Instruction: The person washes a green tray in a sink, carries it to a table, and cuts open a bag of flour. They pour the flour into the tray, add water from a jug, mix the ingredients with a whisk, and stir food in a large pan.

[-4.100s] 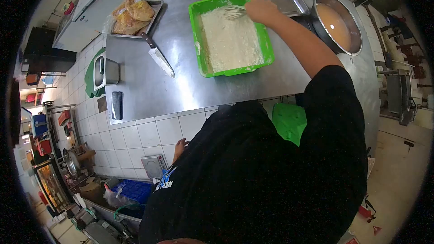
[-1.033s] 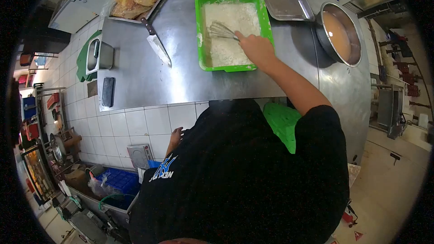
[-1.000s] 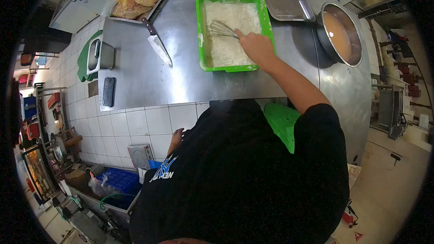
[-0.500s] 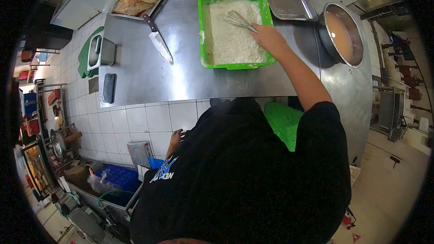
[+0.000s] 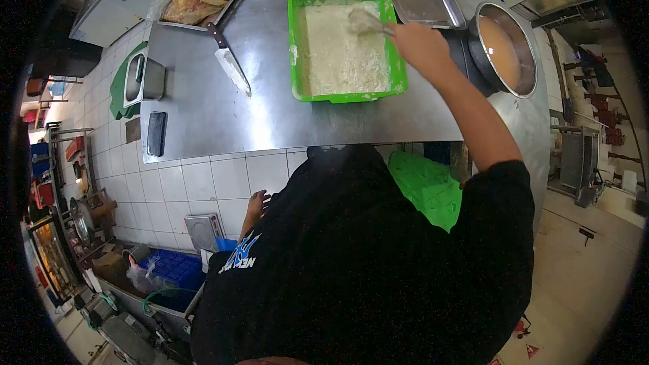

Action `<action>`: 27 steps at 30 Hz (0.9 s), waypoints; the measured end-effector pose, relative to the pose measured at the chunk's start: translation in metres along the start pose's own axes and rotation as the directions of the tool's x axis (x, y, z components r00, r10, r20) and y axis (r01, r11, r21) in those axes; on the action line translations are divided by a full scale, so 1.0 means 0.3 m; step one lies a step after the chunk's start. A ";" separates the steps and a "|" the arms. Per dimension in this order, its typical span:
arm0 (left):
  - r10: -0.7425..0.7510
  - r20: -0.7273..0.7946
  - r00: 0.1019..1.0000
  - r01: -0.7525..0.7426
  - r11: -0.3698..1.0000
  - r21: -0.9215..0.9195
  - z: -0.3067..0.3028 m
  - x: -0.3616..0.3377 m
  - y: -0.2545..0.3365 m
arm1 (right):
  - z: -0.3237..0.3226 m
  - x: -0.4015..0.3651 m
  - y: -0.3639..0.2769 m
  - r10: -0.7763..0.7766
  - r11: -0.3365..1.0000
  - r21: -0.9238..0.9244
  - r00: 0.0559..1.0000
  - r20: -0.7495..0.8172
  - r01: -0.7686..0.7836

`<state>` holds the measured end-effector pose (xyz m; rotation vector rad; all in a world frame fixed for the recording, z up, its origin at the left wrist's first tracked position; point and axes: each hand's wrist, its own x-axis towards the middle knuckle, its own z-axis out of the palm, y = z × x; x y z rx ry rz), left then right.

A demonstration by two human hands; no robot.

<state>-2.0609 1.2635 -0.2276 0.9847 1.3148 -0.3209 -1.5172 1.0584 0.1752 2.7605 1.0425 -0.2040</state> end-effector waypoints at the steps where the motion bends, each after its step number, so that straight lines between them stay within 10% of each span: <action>1: 0.002 -0.001 1.000 -0.002 1.000 -0.008 -0.001 -0.009 -0.001 | 0.024 0.045 0.024 -0.015 1.000 -0.023 0.998 -0.056 0.014; 11: -0.021 -0.027 0.999 0.019 0.997 -0.068 0.029 -0.054 -0.085 | 0.331 0.355 0.176 -0.102 0.983 0.155 0.995 0.007 0.100; 14: 0.018 0.007 1.000 -0.018 0.999 -0.042 0.038 -0.075 -0.119 | 0.203 0.234 0.091 0.129 0.846 0.438 0.914 0.384 -0.304; 20: 0.198 0.085 0.977 -0.210 0.960 0.184 0.021 0.014 -0.225 | 0.165 0.024 0.070 0.063 0.855 0.436 0.891 0.449 -0.280; 23: 0.143 0.037 0.989 -0.147 0.979 0.139 0.035 -0.025 -0.167 | 0.322 -0.091 0.079 -0.199 0.945 0.248 0.976 -0.088 0.215; 27: 0.048 0.031 0.998 -0.051 0.993 0.105 0.041 -0.058 -0.070 | 0.283 -0.094 -0.048 0.124 0.936 0.314 0.983 0.135 -0.161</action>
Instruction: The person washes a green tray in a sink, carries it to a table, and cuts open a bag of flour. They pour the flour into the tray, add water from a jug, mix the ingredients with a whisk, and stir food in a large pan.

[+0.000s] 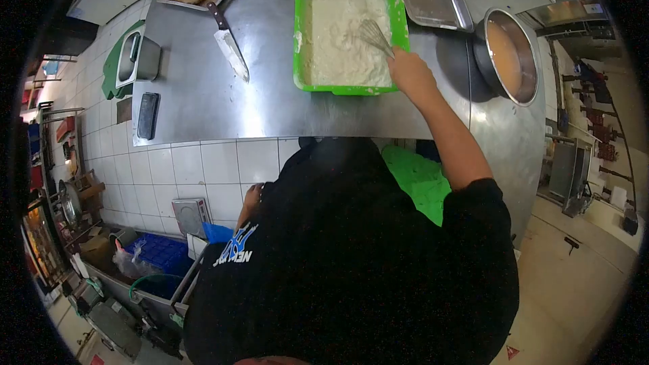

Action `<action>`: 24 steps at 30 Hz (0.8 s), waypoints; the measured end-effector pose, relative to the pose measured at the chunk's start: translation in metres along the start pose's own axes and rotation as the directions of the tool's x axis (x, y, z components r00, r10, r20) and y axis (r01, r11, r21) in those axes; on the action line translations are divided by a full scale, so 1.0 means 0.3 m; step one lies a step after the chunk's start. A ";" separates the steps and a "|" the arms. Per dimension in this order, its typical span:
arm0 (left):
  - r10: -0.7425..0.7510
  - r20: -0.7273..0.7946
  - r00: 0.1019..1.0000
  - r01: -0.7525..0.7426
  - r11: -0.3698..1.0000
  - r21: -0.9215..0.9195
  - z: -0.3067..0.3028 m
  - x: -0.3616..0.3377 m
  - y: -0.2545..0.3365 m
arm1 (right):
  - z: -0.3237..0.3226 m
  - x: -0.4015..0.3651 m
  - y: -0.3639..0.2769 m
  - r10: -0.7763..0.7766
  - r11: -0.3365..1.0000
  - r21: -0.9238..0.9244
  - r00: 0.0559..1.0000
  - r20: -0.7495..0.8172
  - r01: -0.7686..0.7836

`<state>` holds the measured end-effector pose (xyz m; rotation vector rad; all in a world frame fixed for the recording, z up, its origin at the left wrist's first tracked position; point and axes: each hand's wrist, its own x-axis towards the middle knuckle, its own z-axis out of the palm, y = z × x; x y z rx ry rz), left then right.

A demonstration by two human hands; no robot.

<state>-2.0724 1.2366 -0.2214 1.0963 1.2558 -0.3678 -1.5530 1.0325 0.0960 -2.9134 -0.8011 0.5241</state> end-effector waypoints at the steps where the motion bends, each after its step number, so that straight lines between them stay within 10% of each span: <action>1: 0.061 0.029 0.998 -0.062 0.997 0.055 -0.009 0.003 0.001 | 0.007 -0.015 -0.008 0.016 1.000 0.003 1.000 0.013 -0.016; 13: -0.046 -0.080 0.996 0.036 0.992 -0.120 -0.042 0.024 0.071 | 0.040 0.016 -0.089 0.025 0.999 -0.031 0.999 -0.037 -0.026; 15: 0.132 0.049 0.990 -0.138 0.978 0.154 -0.055 0.027 0.005 | 0.069 -0.034 -0.066 0.057 0.998 0.033 0.998 -0.025 -0.056; 17: -0.077 0.054 0.996 0.070 0.992 0.109 -0.034 0.012 0.056 | 0.034 -0.057 -0.049 0.073 0.994 0.088 0.996 -0.058 -0.068; 24: 0.063 0.036 0.997 -0.068 0.986 0.153 -0.043 0.019 -0.001 | 0.043 0.007 -0.109 0.037 0.999 0.014 0.993 -0.112 -0.036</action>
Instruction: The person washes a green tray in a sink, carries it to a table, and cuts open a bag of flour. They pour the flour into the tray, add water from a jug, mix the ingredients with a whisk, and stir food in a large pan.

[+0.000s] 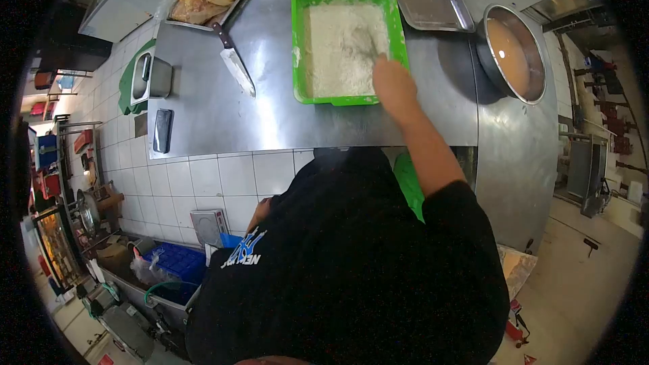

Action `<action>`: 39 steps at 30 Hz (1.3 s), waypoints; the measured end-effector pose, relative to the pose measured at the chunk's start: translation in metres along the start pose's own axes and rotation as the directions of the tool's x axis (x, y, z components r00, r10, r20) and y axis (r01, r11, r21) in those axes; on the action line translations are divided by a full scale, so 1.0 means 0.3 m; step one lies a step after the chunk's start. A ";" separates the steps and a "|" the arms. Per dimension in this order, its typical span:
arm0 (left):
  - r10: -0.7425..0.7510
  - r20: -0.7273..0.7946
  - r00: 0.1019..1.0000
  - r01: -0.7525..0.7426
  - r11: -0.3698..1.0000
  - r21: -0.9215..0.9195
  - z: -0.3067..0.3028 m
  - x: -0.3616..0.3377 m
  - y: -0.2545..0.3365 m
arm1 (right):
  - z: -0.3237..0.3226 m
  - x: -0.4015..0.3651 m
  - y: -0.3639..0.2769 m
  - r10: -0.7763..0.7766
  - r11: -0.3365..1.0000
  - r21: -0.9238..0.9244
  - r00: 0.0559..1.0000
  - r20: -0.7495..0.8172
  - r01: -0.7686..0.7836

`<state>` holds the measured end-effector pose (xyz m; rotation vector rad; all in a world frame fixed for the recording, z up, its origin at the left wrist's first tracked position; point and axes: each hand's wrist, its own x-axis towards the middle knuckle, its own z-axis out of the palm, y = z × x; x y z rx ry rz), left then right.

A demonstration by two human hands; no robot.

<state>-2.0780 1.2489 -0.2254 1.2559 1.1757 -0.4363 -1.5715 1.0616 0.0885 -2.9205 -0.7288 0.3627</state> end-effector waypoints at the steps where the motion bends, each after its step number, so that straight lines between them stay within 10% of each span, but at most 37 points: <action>1: 0.014 0.010 1.000 -0.014 1.000 -0.003 -0.006 0.009 -0.009 | -0.020 -0.015 0.016 -0.007 1.000 -0.017 1.000 0.026 0.007; 5: -0.071 -0.122 0.990 0.034 0.958 -0.284 0.006 -0.034 0.063 | -0.056 -0.143 0.045 -0.034 0.997 -0.067 0.996 0.086 0.040; 14: -0.143 -0.080 0.986 0.129 0.978 -0.161 0.120 -0.066 0.073 | -0.059 0.075 0.095 -0.150 0.988 -0.015 0.988 0.018 0.151; 20: -0.148 -0.255 0.956 0.029 0.909 -0.417 0.313 -0.177 0.112 | -0.138 -0.045 0.177 -0.293 0.953 -0.027 0.939 0.179 0.302; 23: 0.029 -0.207 0.978 -0.054 0.991 -0.119 0.399 -0.209 0.030 | -0.072 0.082 0.183 -0.354 0.934 -0.016 0.928 0.118 0.358; 31: 0.215 -0.299 0.930 -0.269 0.951 -0.152 0.557 -0.236 -0.210 | -0.139 -0.024 0.229 -0.409 0.905 -0.018 0.880 0.242 0.425; 33: 0.123 -0.267 0.956 -0.167 0.974 -0.150 0.570 -0.286 -0.192 | -0.097 -0.041 0.173 -0.461 0.881 -0.003 0.861 0.215 0.472; 35: -0.308 -0.185 0.933 0.238 0.916 -0.324 0.589 -0.363 0.012 | -0.057 0.055 0.155 -0.454 0.889 0.003 0.879 0.146 0.458; 39: -0.092 -0.296 0.951 -0.021 0.934 -0.357 0.536 -0.328 -0.012 | -0.116 0.028 0.206 -0.388 0.921 0.020 0.917 0.095 0.388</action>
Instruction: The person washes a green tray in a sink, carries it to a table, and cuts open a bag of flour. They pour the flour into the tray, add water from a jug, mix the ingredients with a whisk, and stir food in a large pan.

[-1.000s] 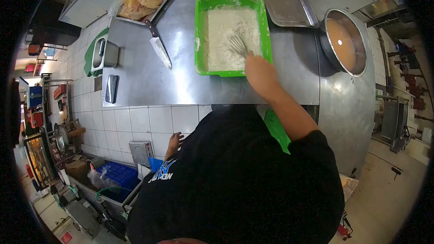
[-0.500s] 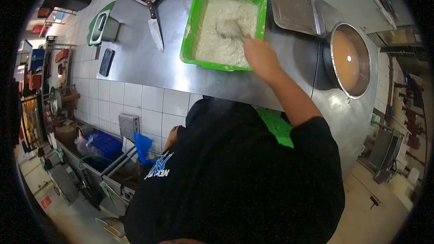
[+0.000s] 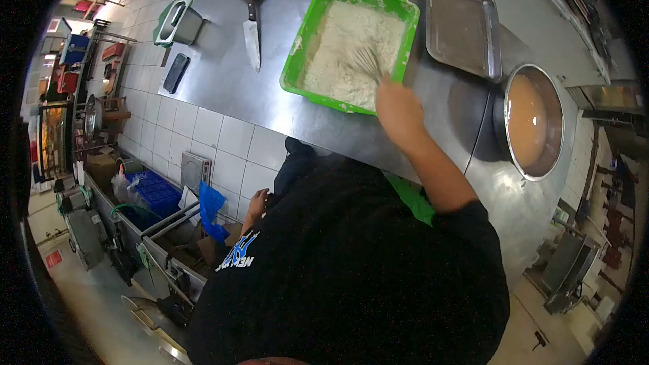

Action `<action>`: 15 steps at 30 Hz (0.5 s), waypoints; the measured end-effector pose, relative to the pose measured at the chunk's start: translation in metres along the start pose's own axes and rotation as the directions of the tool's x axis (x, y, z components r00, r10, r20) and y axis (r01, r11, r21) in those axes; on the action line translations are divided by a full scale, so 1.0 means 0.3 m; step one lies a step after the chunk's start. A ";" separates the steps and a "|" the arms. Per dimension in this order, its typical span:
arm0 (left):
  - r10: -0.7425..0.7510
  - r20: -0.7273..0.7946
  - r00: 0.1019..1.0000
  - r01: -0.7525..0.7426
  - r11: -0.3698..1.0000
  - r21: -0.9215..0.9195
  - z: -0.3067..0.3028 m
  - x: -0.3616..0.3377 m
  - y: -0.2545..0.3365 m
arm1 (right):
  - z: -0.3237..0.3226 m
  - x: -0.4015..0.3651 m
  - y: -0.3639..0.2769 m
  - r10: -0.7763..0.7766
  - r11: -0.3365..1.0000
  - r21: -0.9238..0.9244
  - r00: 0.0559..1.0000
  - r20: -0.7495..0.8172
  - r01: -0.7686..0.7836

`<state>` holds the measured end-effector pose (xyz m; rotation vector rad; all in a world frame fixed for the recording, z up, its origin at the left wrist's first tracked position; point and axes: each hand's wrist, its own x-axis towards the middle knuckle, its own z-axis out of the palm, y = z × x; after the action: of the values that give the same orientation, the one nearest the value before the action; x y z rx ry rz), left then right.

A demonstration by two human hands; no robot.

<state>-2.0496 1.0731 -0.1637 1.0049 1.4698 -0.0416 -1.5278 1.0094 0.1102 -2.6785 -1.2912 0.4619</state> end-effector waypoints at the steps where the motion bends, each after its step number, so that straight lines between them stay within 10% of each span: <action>1: -0.010 -0.046 0.999 0.007 0.998 -0.070 0.008 0.005 0.030 | -0.008 -0.026 -0.016 -0.009 0.998 -0.059 0.999 0.039 0.011; 15: -0.040 0.021 0.999 0.037 0.990 0.135 0.043 -0.038 -0.095 | 0.001 -0.058 -0.059 -0.120 0.987 -0.087 0.985 0.123 0.131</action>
<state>-2.0583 1.0421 -0.1722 1.0810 1.4801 -0.1824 -1.5511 1.0069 0.1179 -2.6598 -1.5420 0.5626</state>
